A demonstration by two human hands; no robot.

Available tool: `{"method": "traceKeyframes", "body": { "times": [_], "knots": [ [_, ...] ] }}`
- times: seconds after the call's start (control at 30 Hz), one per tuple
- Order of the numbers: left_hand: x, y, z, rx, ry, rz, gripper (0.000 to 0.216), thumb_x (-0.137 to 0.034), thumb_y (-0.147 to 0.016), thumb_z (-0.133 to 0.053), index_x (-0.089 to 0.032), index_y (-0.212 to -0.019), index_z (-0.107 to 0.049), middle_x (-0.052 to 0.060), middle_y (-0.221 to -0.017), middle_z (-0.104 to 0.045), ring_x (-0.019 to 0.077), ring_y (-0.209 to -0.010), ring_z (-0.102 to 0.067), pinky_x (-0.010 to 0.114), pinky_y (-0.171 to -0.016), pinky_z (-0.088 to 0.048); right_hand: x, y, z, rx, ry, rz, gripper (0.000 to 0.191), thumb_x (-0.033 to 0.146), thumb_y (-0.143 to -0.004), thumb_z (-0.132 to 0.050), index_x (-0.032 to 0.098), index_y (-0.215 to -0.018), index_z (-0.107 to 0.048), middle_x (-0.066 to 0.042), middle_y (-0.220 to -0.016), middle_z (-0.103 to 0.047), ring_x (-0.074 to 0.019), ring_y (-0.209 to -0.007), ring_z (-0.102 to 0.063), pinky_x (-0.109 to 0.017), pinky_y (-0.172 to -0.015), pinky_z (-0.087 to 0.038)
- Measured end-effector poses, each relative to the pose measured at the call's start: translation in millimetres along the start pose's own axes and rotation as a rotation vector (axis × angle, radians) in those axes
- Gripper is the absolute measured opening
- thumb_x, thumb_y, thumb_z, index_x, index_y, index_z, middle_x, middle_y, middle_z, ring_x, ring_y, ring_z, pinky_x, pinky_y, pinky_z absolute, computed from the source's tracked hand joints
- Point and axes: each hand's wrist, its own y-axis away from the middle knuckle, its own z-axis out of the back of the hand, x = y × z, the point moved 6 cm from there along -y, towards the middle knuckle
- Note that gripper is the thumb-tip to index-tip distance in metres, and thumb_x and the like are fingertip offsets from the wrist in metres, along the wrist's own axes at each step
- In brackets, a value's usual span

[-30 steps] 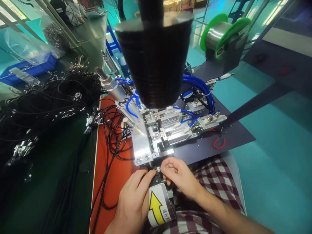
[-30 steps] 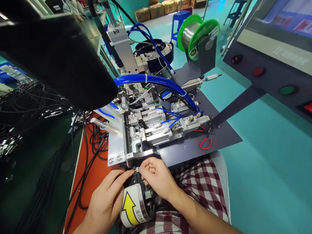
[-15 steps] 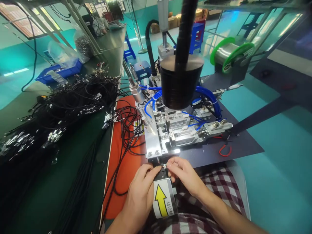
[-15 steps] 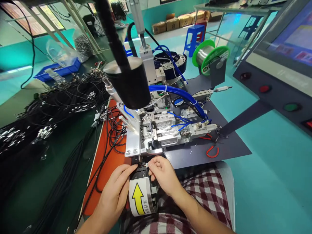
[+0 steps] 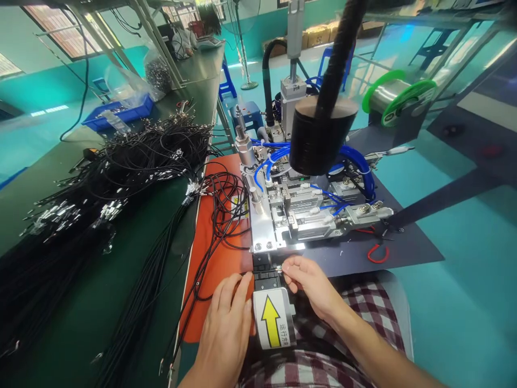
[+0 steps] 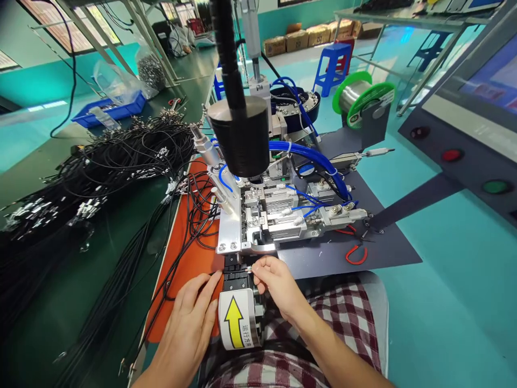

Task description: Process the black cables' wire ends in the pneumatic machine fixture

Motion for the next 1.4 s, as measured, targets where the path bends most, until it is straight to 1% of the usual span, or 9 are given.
{"method": "traceKeyframes", "body": {
  "times": [0.1, 0.27, 0.5, 0.6, 0.73, 0.87, 0.97, 1.17, 1.4],
  "knots": [
    [1, -1, -1, 0.006, -0.028, -0.007, 0.041, -0.021, -0.094, -0.035, -0.018, -0.134, -0.047, 0.013, -0.122, -0.055, 0.0281, -0.114, -0.051, 0.044, -0.088, -0.053, 0, 1, 0, 0.002, 0.001, -0.010, 0.026, 0.037, -0.075, -0.068, 0.016, -0.066, -0.055, 0.005, -0.057, -0.054, -0.0073, -0.046, -0.041, -0.024, -0.052, -0.029],
    [4, -3, -1, -0.007, -0.017, -0.039, 0.041, -0.018, -0.093, -0.035, -0.019, -0.131, -0.050, 0.014, -0.123, -0.053, 0.0294, -0.114, -0.050, 0.041, -0.081, -0.056, 2, 1, 0, -0.001, 0.003, -0.019, 0.026, 0.037, -0.074, -0.069, 0.016, -0.066, -0.056, 0.005, -0.056, -0.054, -0.0072, -0.046, -0.041, -0.024, -0.052, -0.029],
    [10, -5, -2, 0.004, 0.034, -0.044, 0.042, -0.018, -0.093, -0.036, -0.024, -0.133, -0.048, 0.012, -0.130, -0.048, 0.0271, -0.118, -0.049, 0.037, -0.083, -0.056, -2, -1, 3, -0.005, -0.001, -0.077, 0.028, 0.039, -0.072, -0.070, 0.016, -0.065, -0.057, 0.004, -0.056, -0.053, -0.0076, -0.047, -0.039, -0.023, -0.051, -0.028],
    [9, -6, 0, 0.016, 0.015, -0.057, 0.041, -0.018, -0.094, -0.034, -0.023, -0.131, -0.050, 0.011, -0.130, -0.051, 0.0262, -0.119, -0.049, 0.036, -0.083, -0.056, -12, 1, 16, -0.028, 0.003, -0.079, 0.031, 0.046, -0.075, -0.067, 0.016, -0.071, -0.060, 0.003, -0.060, -0.053, -0.0087, -0.049, -0.040, -0.024, -0.051, -0.029],
    [7, -7, 0, 0.042, 0.013, -0.065, 0.042, -0.019, -0.094, -0.032, -0.022, -0.133, -0.050, 0.009, -0.130, -0.054, 0.0254, -0.121, -0.049, 0.034, -0.085, -0.056, -30, 13, 47, -0.130, -0.030, -0.073, 0.037, 0.054, -0.078, -0.063, 0.018, -0.086, -0.063, 0.002, -0.066, -0.053, -0.0102, -0.050, -0.039, -0.025, -0.051, -0.028],
    [9, -5, -2, 0.046, 0.006, -0.044, 0.043, -0.018, -0.093, -0.033, -0.023, -0.133, -0.050, 0.009, -0.132, -0.054, 0.0257, -0.122, -0.049, 0.034, -0.084, -0.057, -34, 29, 68, -0.201, -0.044, -0.057, 0.033, 0.051, -0.077, -0.066, 0.018, -0.083, -0.064, 0.002, -0.065, -0.050, -0.0107, -0.051, -0.036, -0.026, -0.050, -0.028],
    [8, -4, -5, 0.059, -0.018, -0.034, 0.043, -0.018, -0.093, -0.033, -0.022, -0.133, -0.051, 0.009, -0.134, -0.054, 0.0262, -0.122, -0.049, 0.034, -0.080, -0.058, -31, 38, 69, -0.234, -0.054, -0.076, 0.030, 0.048, -0.076, -0.068, 0.019, -0.080, -0.064, 0.003, -0.064, -0.050, -0.0107, -0.051, -0.035, -0.025, -0.051, -0.028],
    [8, -6, -6, 0.086, -0.019, -0.037, 0.043, -0.017, -0.093, -0.032, -0.018, -0.132, -0.051, 0.011, -0.133, -0.054, 0.0271, -0.121, -0.051, 0.036, -0.082, -0.058, -35, 44, 65, -0.253, -0.055, -0.103, 0.028, 0.047, -0.076, -0.069, 0.019, -0.077, -0.064, 0.003, -0.064, -0.050, -0.0103, -0.053, -0.036, -0.024, -0.052, -0.031],
    [12, -2, -17, 0.114, 0.021, -0.011, 0.046, -0.015, -0.093, -0.032, -0.020, -0.136, -0.046, 0.011, -0.139, -0.048, 0.0263, -0.127, -0.044, 0.038, -0.090, -0.054, -57, 50, 83, -0.301, -0.013, -0.145, 0.031, 0.050, -0.069, -0.071, 0.020, -0.077, -0.065, 0.003, -0.062, -0.053, -0.0109, -0.048, -0.038, -0.025, -0.050, -0.034]
  ]
}}
